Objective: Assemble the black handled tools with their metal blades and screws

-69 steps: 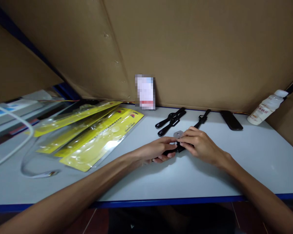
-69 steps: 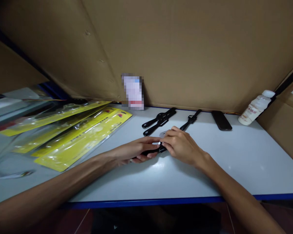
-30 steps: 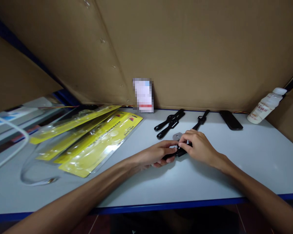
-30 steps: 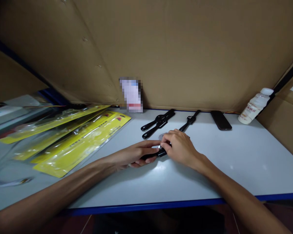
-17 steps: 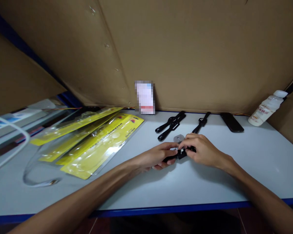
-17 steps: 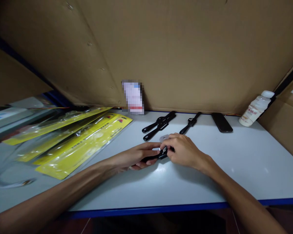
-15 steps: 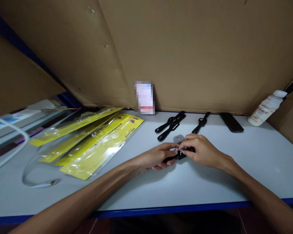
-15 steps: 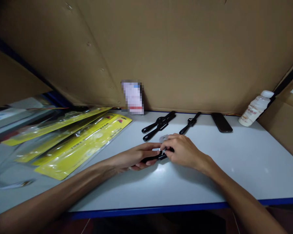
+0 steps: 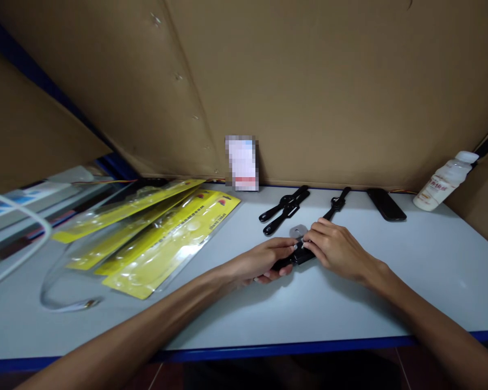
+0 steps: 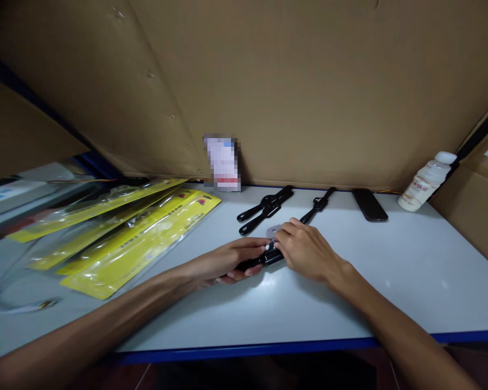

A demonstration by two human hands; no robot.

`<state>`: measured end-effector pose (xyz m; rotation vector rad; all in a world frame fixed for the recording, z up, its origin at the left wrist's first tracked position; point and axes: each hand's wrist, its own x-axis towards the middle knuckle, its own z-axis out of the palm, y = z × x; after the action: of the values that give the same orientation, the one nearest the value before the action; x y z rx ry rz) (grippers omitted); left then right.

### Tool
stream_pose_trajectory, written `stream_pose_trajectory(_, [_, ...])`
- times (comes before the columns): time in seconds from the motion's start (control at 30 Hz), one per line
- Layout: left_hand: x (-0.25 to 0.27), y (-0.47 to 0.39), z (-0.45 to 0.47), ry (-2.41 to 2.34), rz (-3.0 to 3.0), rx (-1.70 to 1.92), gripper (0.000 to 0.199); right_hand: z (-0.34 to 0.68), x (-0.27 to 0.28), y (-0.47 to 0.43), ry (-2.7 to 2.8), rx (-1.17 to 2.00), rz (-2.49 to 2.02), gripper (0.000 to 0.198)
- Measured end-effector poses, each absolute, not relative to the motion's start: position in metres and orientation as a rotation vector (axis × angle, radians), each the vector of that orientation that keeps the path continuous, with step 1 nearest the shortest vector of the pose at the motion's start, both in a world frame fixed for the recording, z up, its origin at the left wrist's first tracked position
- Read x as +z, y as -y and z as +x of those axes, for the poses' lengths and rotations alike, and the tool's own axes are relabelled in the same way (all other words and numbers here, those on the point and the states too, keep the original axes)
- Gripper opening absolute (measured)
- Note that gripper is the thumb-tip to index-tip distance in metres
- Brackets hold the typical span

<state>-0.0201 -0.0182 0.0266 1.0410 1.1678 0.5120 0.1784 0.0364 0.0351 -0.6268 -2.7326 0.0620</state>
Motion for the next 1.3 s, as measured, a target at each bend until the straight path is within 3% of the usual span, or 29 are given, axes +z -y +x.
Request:
stream_pose_trajectory(0.23, [0.022,0.017,-0.022,-1.129,1.093,0.493,0.027,0.177,0.038,-0.033,2.767,0.079,-0.595,0.018])
stream_pose_trajectory(0.47, [0.023,0.018,-0.02,-1.162,1.104,0.474,0.02,0.176,0.037,-0.027,2.819,-0.257,-0.528,0.028])
stream_pose_trajectory(0.93, [0.027,0.019,-0.018,-1.177,1.162,0.463,0.027,0.182,0.037,-0.037,2.681,0.11,-0.562,0.021])
stream_pose_trajectory(1.3, [0.023,0.02,-0.016,-1.187,1.189,0.492,0.015,0.176,0.035,-0.027,2.772,-0.146,-0.514,0.027])
